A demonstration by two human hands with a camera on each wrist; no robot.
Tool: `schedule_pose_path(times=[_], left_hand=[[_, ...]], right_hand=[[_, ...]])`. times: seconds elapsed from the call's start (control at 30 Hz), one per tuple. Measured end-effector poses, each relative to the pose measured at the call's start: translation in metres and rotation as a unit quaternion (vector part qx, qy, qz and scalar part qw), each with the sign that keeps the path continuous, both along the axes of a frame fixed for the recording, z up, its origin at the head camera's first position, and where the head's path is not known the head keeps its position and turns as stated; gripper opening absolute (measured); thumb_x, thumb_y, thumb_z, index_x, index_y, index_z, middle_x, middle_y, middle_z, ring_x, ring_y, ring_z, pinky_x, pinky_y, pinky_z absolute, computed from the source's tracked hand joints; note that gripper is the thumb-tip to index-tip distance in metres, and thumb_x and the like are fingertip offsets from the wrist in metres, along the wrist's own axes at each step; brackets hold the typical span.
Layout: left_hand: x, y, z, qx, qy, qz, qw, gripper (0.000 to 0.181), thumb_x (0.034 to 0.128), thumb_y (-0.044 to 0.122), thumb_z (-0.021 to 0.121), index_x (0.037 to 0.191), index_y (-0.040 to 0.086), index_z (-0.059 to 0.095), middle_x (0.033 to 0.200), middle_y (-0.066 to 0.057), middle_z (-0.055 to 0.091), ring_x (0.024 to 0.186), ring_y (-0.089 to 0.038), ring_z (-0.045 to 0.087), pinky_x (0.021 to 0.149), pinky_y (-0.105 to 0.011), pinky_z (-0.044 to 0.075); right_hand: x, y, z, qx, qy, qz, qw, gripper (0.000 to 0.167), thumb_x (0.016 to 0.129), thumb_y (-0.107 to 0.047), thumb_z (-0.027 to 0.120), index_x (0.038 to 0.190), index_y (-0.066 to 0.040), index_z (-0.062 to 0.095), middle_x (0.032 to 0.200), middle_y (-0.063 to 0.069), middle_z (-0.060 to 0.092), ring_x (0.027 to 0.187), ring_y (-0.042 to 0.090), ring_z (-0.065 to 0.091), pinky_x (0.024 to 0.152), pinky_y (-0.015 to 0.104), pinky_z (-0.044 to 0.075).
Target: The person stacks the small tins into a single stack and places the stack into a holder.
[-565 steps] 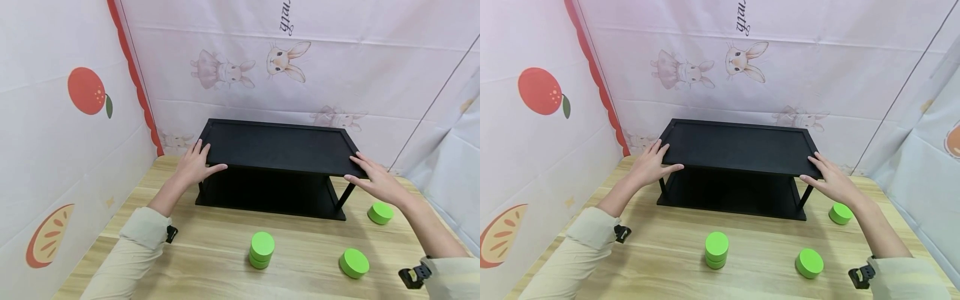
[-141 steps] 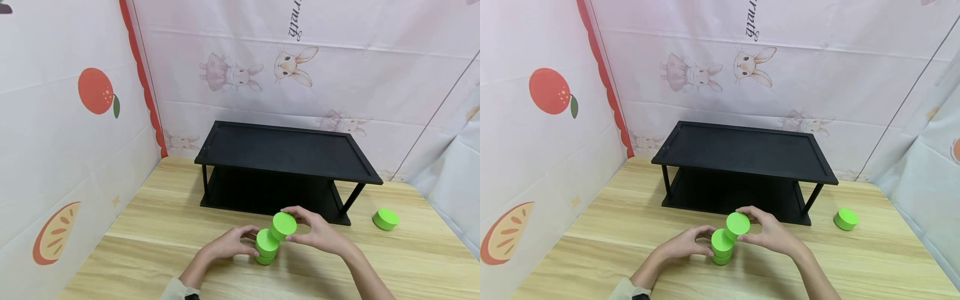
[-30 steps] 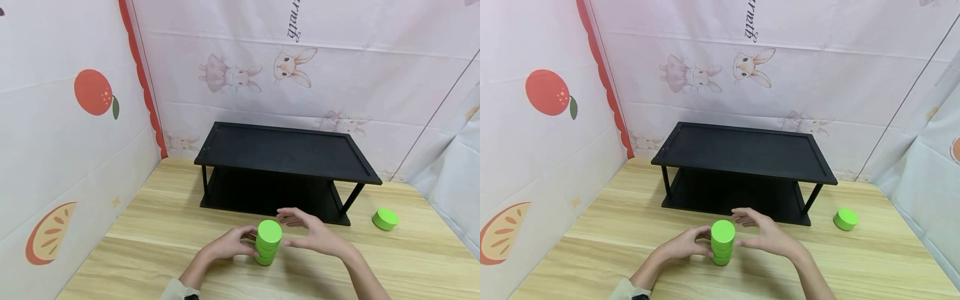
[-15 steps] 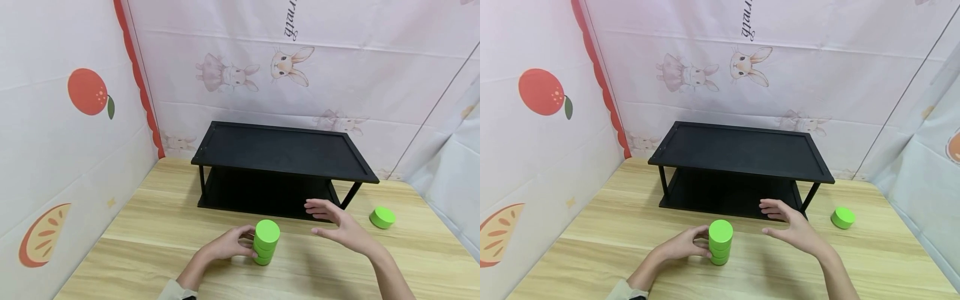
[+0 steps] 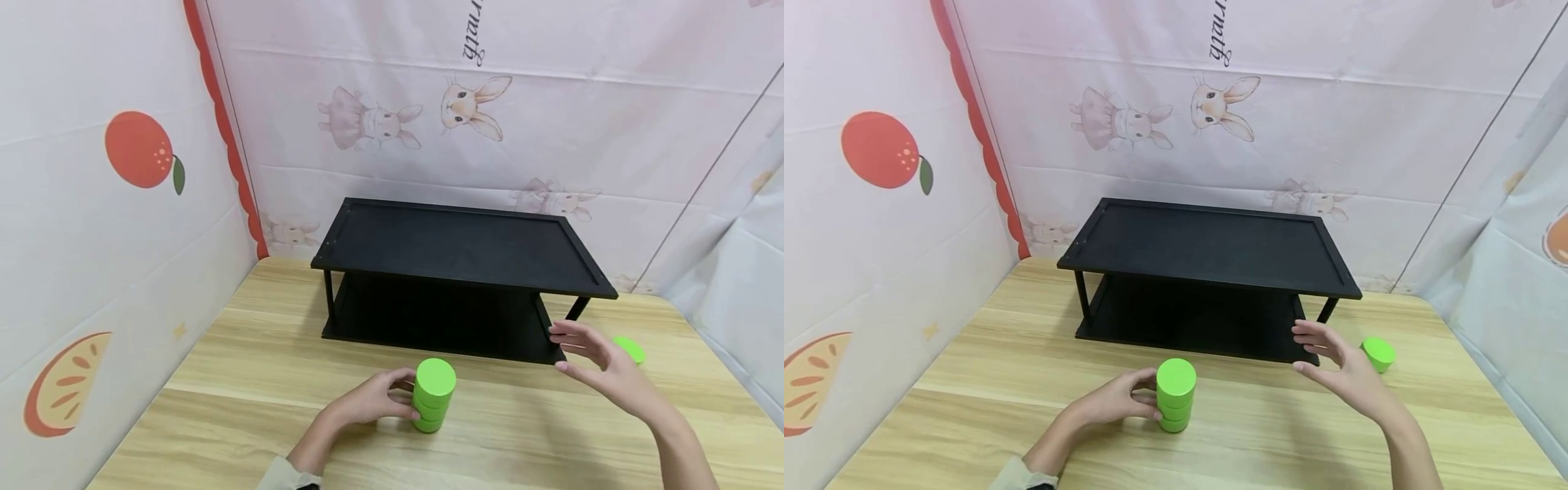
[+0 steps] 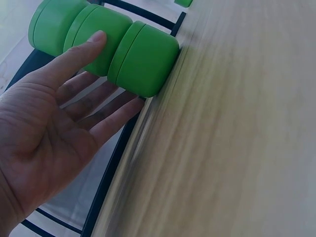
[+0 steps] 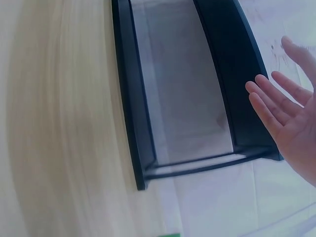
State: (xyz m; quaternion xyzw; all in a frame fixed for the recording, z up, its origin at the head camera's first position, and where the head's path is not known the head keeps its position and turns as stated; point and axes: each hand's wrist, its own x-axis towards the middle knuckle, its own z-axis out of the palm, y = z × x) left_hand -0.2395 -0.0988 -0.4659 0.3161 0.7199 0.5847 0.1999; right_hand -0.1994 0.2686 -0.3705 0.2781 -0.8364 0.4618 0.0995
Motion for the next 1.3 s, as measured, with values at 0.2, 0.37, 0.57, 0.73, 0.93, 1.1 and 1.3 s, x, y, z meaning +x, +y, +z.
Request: schedule_pose_path(times=[0.2, 0.37, 0.57, 0.73, 0.93, 1.1, 1.3], left_hand=[[0.000, -0.001, 0.001, 0.003, -0.001, -0.004, 1.0000, 0.050, 0.0755, 0.002, 0.074, 0.121, 0.002, 0.051, 0.115, -0.008, 0.054, 0.110, -0.021, 0.052, 0.088, -0.025, 0.046], [0.000, -0.002, 0.003, 0.001, 0.008, -0.016, 0.9998, 0.053, 0.0764, 0.004, 0.074, 0.123, -0.001, 0.049, 0.117, -0.008, 0.053, 0.111, -0.022, 0.051, 0.089, -0.028, 0.045], [0.000, -0.001, 0.006, -0.009, 0.008, -0.010, 0.9999, 0.054, 0.0769, 0.007, 0.074, 0.124, 0.002, 0.049, 0.118, -0.007, 0.053, 0.111, -0.022, 0.051, 0.090, -0.029, 0.045], [0.002, 0.000, 0.007, -0.012, -0.005, 0.005, 0.9999, 0.052, 0.0762, 0.002, 0.074, 0.123, 0.003, 0.050, 0.117, -0.007, 0.053, 0.111, -0.025, 0.051, 0.090, -0.030, 0.046], [0.003, 0.002, 0.006, -0.010, -0.013, 0.009, 0.9998, 0.052, 0.0760, 0.000, 0.073, 0.123, 0.004, 0.050, 0.117, -0.007, 0.053, 0.111, -0.024, 0.051, 0.089, -0.029, 0.046], [0.003, 0.002, 0.006, -0.009, -0.014, 0.009, 0.9998, 0.051, 0.0765, -0.001, 0.072, 0.123, 0.004, 0.050, 0.117, -0.007, 0.053, 0.111, -0.023, 0.051, 0.089, -0.028, 0.046], [0.002, 0.003, 0.005, -0.010, -0.012, 0.010, 0.9998, 0.050, 0.0764, -0.004, 0.071, 0.122, 0.001, 0.050, 0.116, -0.009, 0.053, 0.111, -0.027, 0.051, 0.090, -0.030, 0.046]], right_hand=[[-0.001, 0.014, -0.004, -0.004, 0.012, -0.017, 0.9998, 0.054, 0.082, 0.008, 0.063, 0.130, 0.001, 0.043, 0.121, 0.000, 0.054, 0.109, 0.008, 0.052, 0.087, 0.017, 0.044], [0.000, 0.024, -0.006, -0.006, 0.014, -0.046, 0.9988, 0.051, 0.082, 0.008, 0.063, 0.129, 0.002, 0.043, 0.118, -0.002, 0.055, 0.107, 0.006, 0.053, 0.086, 0.016, 0.044], [0.002, 0.036, -0.007, -0.006, 0.019, -0.076, 0.9969, 0.049, 0.083, 0.008, 0.062, 0.128, 0.001, 0.044, 0.117, -0.005, 0.056, 0.105, 0.003, 0.054, 0.083, 0.013, 0.044], [0.003, 0.048, -0.010, -0.015, 0.013, -0.089, 0.9959, 0.050, 0.084, 0.009, 0.060, 0.130, 0.002, 0.043, 0.119, -0.010, 0.053, 0.105, 0.001, 0.053, 0.081, 0.015, 0.046], [0.002, 0.061, -0.015, 0.001, 0.004, -0.137, 0.9906, 0.047, 0.088, 0.000, 0.060, 0.131, -0.005, 0.044, 0.117, -0.019, 0.051, 0.103, -0.004, 0.051, 0.078, 0.009, 0.044], [0.001, 0.072, -0.019, -0.005, -0.003, -0.159, 0.9872, 0.044, 0.089, -0.004, 0.060, 0.130, -0.010, 0.045, 0.115, -0.022, 0.050, 0.100, -0.009, 0.050, 0.077, 0.007, 0.043], [-0.003, 0.086, -0.026, -0.023, -0.019, -0.184, 0.9825, 0.042, 0.090, -0.006, 0.059, 0.126, -0.022, 0.047, 0.111, -0.025, 0.050, 0.096, -0.012, 0.051, 0.074, 0.005, 0.042]])
